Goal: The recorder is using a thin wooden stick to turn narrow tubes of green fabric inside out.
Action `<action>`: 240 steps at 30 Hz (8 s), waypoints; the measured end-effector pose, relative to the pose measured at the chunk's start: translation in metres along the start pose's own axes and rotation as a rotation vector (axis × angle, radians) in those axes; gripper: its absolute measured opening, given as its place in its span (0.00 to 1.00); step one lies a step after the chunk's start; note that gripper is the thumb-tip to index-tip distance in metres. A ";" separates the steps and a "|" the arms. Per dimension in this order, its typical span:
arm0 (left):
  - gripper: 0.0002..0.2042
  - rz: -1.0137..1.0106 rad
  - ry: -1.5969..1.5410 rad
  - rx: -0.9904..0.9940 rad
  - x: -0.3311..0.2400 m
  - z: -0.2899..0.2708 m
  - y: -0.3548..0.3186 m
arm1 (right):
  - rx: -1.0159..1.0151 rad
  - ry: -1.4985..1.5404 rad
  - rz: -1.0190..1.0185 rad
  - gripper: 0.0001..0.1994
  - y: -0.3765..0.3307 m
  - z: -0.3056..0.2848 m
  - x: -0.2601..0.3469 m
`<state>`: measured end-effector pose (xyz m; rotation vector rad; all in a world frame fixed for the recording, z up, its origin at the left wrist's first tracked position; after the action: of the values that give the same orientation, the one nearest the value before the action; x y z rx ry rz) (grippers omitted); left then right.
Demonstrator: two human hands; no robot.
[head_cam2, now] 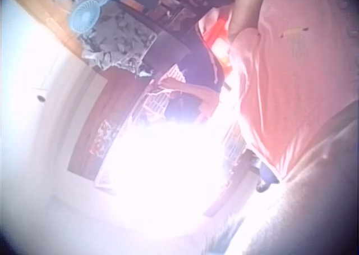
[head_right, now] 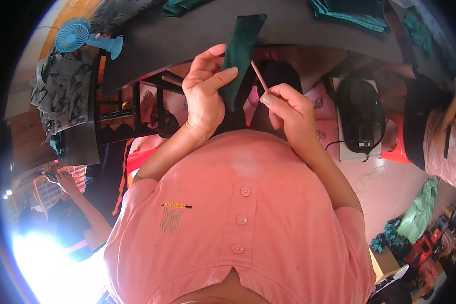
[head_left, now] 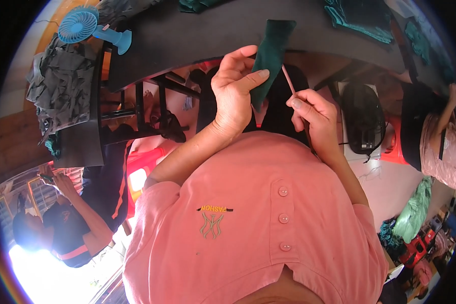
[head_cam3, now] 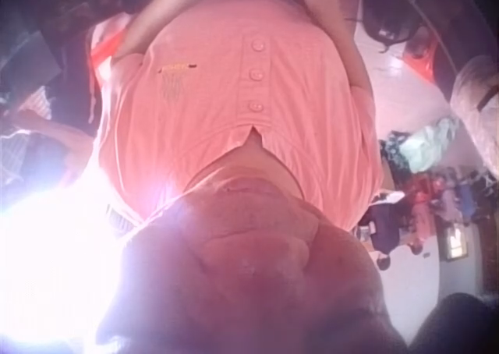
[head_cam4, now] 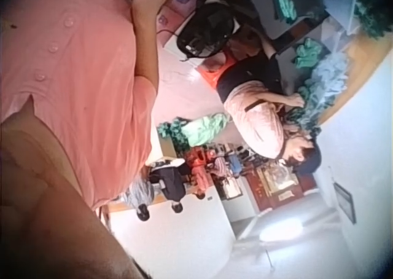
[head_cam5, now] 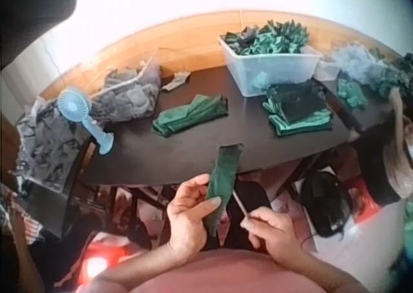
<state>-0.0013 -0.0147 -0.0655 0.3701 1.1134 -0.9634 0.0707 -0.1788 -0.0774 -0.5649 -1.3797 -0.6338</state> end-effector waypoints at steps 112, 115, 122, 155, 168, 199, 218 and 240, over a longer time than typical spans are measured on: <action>0.07 -0.012 0.112 0.234 -0.049 0.039 -0.001 | -0.025 0.168 -0.318 0.06 -0.008 -0.011 0.001; 0.07 0.015 0.151 0.226 -0.051 0.037 -0.001 | -0.036 0.103 -0.318 0.06 -0.009 -0.011 0.002; 0.06 0.039 0.108 0.150 -0.041 0.035 -0.005 | -0.045 0.023 -0.362 0.06 -0.014 -0.011 0.000; 0.06 0.323 0.218 0.085 -0.027 0.040 -0.009 | -0.109 -0.082 -0.418 0.05 -0.018 -0.015 -0.002; 0.06 0.427 0.304 0.114 -0.022 0.042 -0.007 | -0.190 0.016 -0.368 0.06 -0.018 -0.009 -0.002; 0.08 0.198 0.212 0.183 -0.028 0.049 -0.009 | -0.110 0.122 -0.383 0.06 -0.014 -0.022 -0.004; 0.06 0.094 0.080 0.251 -0.047 0.040 -0.001 | -0.134 -0.252 -0.455 0.06 -0.015 -0.028 0.000; 0.05 0.072 0.090 0.208 -0.045 0.040 -0.006 | -0.116 -0.132 -0.343 0.06 -0.013 -0.026 0.002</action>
<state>0.0121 -0.0247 -0.0073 0.6240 1.0767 -1.0091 0.0801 -0.2064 -0.0783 -0.4714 -1.5880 -0.9719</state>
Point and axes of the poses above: each hand's wrist, its own y-axis towards the middle knuckle, its own z-axis out of the palm, x = y × z, the point moved 2 cm from there along y, towards the middle knuckle, and after that the axes turned 11 degrees about -z, right-handed, at the moved point
